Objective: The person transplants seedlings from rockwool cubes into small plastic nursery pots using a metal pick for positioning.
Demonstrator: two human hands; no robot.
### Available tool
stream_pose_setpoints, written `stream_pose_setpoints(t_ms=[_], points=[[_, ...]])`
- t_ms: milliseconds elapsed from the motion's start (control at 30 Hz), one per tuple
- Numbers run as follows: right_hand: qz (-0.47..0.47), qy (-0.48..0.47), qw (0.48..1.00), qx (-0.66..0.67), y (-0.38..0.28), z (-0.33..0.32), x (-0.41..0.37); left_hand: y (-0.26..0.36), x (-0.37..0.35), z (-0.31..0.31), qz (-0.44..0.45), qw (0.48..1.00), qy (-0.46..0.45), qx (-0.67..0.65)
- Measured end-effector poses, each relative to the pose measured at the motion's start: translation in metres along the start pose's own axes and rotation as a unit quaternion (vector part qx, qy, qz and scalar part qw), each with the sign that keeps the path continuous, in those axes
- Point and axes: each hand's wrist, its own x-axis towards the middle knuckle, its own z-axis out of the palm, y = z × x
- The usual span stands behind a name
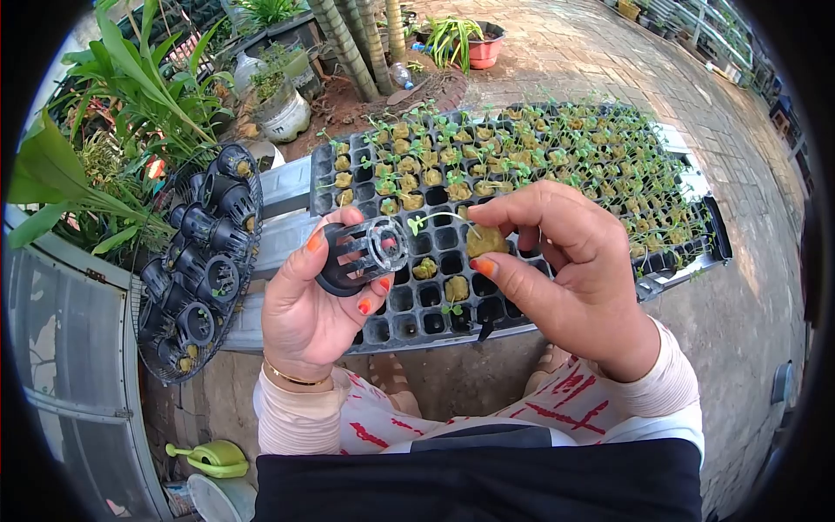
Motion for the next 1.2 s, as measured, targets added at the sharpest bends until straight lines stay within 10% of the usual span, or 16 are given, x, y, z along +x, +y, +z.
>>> stream_pose_setpoints(t_ms=[1200], points=[[-0.204,0.006,0.964,-0.171,-0.008,0.011,-0.005,-0.008,0.001,0.003,-0.036,0.999,-0.009,-0.016]])
